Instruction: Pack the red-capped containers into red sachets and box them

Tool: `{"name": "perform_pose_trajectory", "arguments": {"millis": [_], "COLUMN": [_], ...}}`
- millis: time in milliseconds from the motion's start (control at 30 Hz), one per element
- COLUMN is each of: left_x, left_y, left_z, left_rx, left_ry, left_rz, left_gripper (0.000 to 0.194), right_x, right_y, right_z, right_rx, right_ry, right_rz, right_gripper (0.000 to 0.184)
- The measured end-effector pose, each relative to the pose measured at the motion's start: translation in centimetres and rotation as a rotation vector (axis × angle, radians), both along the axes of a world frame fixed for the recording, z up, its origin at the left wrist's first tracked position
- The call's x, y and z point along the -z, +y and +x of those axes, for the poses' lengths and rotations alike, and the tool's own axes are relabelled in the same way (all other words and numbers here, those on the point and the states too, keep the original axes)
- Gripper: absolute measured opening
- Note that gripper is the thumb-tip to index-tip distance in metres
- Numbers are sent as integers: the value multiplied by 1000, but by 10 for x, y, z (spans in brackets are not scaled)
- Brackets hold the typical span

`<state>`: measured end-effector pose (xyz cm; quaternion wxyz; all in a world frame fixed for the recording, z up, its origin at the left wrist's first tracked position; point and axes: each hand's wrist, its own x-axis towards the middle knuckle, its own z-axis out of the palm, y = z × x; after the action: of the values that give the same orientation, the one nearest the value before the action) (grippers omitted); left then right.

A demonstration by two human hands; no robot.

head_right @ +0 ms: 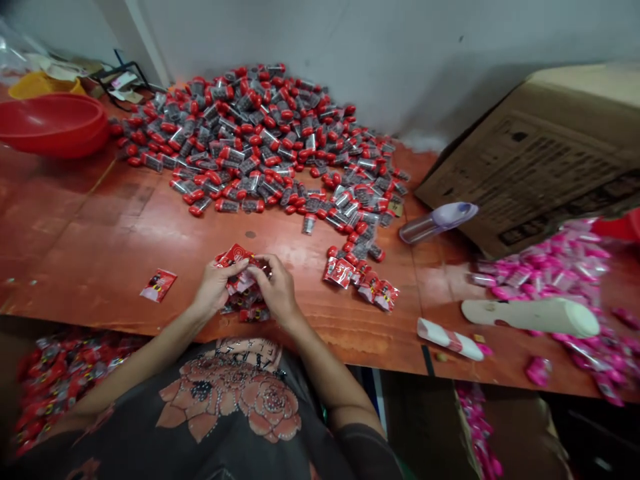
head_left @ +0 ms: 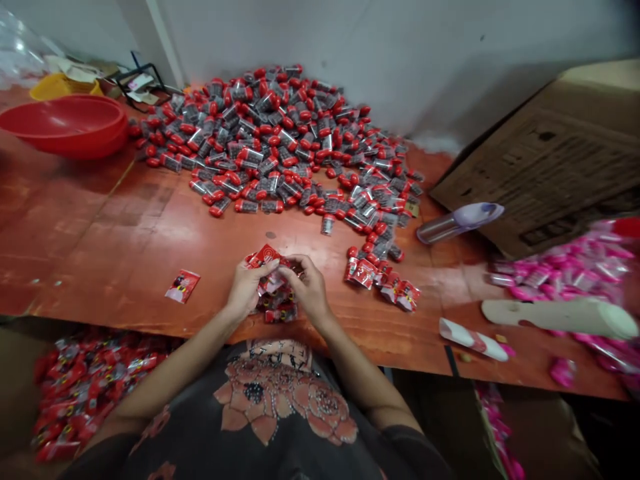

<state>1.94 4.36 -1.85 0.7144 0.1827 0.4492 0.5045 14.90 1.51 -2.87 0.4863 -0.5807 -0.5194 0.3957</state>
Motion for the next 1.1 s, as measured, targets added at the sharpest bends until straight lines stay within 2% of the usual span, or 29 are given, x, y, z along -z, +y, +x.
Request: {"name": "perform_pose_trajectory", "arguments": {"millis": [100,167,267,433,633,800,867,900,1000,1033,1100], "left_x": [-1,-4,-8,-12,-12,-4,-2,-1,-3,-5,-7], "left_y": [8,12,16,19,18,20,23,24,28,29,29], "left_z": [3,5,7,9,9,5,2,0,-6,-8,-12], "left_rx": [52,81,86,19,9,34,9,-9,-32,-26,0], "left_ry": [-26,-52,-83,-129,-110,-109,-101,-104,-132,-145,-189], "left_rz": [-12,-32,-88,-122,-111,-114,-161,-183,-245,-264,-285], "left_gripper": [31,32,29,29,25,24,23,22,17,15,10], "right_x": [3,3,-1,-8,-3,-1,4,9,29,36,48], "right_y": [9,14,17,23,28,33,48,59,93,102,112], "right_z": [3,8,15,20,13,18,32,42,74,82,93], "right_rx": [47,52,-4,-81,-6,-75,-40,22,334,373,353], "right_ry": [108,106,-5,-196,-35,-75,-158,-239,-620,-707,-817], "right_rz": [30,38,39,63,94,68,62,62,36,-27,-126], "right_gripper": [21,24,31,35,33,31,29,29,31,35,39]}}
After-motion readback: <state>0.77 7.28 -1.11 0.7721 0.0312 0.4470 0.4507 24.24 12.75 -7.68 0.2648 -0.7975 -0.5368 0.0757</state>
